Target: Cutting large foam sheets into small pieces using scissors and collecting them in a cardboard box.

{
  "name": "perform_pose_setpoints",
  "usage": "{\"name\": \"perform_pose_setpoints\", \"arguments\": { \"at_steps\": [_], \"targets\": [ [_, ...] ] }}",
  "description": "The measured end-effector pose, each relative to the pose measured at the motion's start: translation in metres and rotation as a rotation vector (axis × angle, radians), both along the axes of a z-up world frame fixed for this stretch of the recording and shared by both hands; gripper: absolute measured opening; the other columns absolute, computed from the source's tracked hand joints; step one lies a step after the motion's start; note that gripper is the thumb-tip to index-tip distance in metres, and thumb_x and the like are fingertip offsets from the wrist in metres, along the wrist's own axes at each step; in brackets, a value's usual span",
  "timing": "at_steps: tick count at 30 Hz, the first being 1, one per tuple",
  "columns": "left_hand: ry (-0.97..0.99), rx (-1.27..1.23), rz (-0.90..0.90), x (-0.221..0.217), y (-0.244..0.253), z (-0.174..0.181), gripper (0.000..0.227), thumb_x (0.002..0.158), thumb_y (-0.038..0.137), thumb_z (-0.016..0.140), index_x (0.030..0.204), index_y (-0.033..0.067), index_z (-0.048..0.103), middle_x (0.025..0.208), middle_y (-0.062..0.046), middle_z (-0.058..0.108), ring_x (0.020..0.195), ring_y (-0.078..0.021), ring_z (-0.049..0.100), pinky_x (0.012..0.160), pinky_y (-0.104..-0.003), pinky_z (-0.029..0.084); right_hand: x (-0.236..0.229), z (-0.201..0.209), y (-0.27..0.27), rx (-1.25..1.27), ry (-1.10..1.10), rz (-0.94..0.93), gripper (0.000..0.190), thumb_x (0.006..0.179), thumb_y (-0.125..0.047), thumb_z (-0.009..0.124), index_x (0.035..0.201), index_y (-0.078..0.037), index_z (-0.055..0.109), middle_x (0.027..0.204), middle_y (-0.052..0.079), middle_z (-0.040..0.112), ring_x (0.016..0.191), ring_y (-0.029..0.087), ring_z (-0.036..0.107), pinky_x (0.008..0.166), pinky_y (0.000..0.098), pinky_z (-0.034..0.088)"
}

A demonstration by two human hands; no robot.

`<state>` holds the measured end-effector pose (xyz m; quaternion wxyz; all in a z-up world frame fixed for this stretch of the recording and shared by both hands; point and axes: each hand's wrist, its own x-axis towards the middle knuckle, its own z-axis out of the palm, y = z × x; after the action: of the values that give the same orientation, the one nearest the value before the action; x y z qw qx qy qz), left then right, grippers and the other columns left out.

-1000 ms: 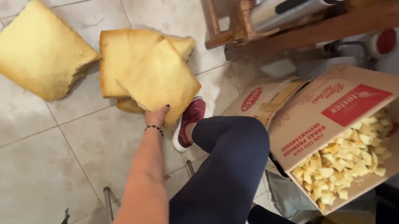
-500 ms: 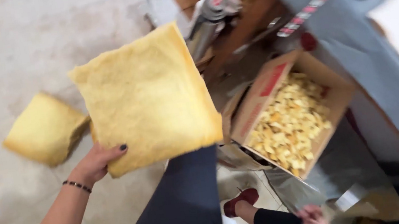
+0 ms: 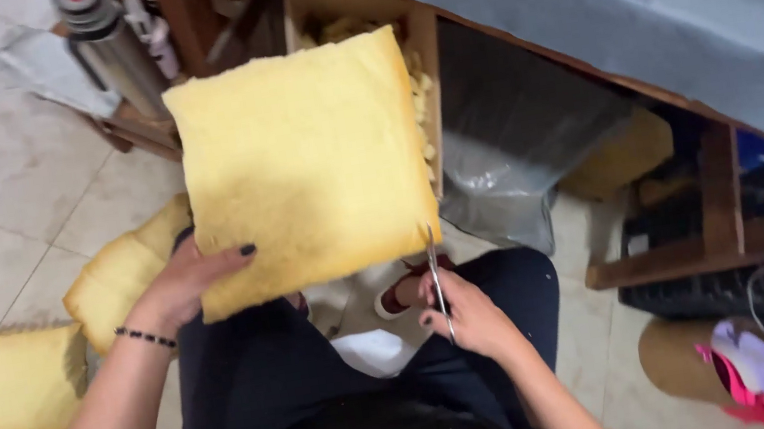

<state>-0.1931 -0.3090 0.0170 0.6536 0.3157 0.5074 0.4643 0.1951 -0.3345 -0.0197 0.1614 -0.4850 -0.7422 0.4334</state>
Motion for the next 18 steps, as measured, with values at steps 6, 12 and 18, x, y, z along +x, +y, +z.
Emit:
{"name": "perform_pose_setpoints", "arguments": {
  "at_steps": [6,12,18],
  "targets": [
    [0.266,-0.107,-0.098,0.003,0.061,-0.008,0.054,0.072,0.015,0.089,0.120,0.0061,0.066,0.101,-0.013,0.074,0.089,-0.0292,0.074,0.072,-0.046,0.060,0.000,-0.040,0.000,-0.081,0.131,-0.167,0.030,0.095,-0.049,0.066,0.093,-0.019,0.066,0.066,0.001,0.070,0.063,0.019,0.067,0.061,0.0312,0.052],
    [0.986,0.330,0.306,0.045,0.018,-0.010,0.026,0.102,0.040,0.064,0.106,0.0161,0.073,0.086,-0.011,0.067,0.088,-0.0356,0.070,0.077,-0.044,0.055,-0.006,-0.063,0.008,-0.143,0.115,-0.241,0.041,0.104,-0.047,0.051,0.095,-0.011,0.068,0.069,0.013,0.072,0.067,0.027,0.068,0.064,0.0377,0.053],
    [-0.178,-0.186,-0.287,0.170,-0.009,-0.113,0.063,0.088,0.025,0.080,0.144,0.0103,0.056,0.125,-0.014,0.061,0.109,-0.0281,0.068,0.094,-0.042,0.060,-0.015,-0.060,0.006,-0.156,0.151,-0.199,0.047,0.105,-0.051,0.045,0.094,-0.012,0.068,0.068,0.008,0.074,0.069,0.023,0.072,0.066,0.0339,0.053]
  ]
}}
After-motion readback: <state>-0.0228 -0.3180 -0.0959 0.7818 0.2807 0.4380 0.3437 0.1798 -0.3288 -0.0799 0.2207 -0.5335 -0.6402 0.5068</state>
